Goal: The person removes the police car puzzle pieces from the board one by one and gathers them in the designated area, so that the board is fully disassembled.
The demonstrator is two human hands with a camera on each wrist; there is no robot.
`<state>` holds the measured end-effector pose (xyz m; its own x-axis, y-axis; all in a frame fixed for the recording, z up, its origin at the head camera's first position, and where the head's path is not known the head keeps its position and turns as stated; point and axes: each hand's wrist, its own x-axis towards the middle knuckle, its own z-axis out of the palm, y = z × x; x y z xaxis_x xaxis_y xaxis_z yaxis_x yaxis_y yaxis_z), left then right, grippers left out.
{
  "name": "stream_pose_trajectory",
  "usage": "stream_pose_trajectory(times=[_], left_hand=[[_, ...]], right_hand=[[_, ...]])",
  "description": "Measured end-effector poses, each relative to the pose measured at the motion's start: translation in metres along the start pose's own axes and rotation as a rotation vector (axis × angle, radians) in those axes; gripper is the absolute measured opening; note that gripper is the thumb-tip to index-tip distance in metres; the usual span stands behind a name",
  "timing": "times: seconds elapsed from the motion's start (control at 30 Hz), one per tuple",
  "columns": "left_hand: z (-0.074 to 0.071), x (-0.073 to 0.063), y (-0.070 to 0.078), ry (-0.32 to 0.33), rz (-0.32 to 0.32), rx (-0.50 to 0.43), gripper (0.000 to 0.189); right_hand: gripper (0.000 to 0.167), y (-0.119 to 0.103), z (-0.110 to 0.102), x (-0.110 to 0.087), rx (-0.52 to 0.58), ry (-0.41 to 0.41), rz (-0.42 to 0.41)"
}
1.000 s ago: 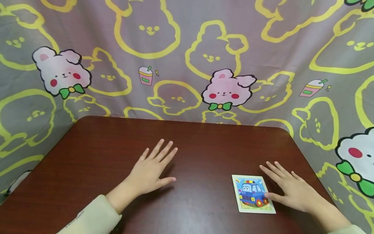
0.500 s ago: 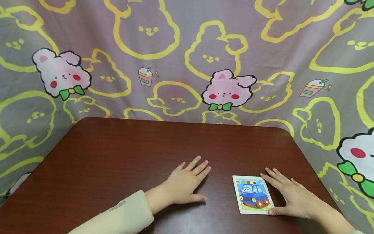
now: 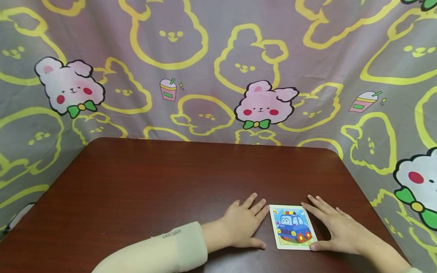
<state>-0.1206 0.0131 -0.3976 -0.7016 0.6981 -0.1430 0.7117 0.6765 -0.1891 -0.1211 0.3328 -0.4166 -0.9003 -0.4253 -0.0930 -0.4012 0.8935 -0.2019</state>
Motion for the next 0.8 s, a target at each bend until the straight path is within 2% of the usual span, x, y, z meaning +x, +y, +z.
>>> stream_pose_trajectory(times=[0.33,0.57,0.8], left_hand=[[0.000,0.006,0.009,-0.037,-0.046,0.024,0.098],[0.001,0.008,0.004,-0.061,-0.073,0.040,0.098],[0.000,0.005,-0.004,-0.075,-0.090,-0.008,0.097]], right_hand=[[0.108,-0.011,0.001,0.009,-0.035,0.022,-0.028],[0.109,-0.022,0.000,0.017,-0.068,0.048,-0.055],[0.109,-0.030,-0.001,0.024,-0.070,0.045,-0.076]])
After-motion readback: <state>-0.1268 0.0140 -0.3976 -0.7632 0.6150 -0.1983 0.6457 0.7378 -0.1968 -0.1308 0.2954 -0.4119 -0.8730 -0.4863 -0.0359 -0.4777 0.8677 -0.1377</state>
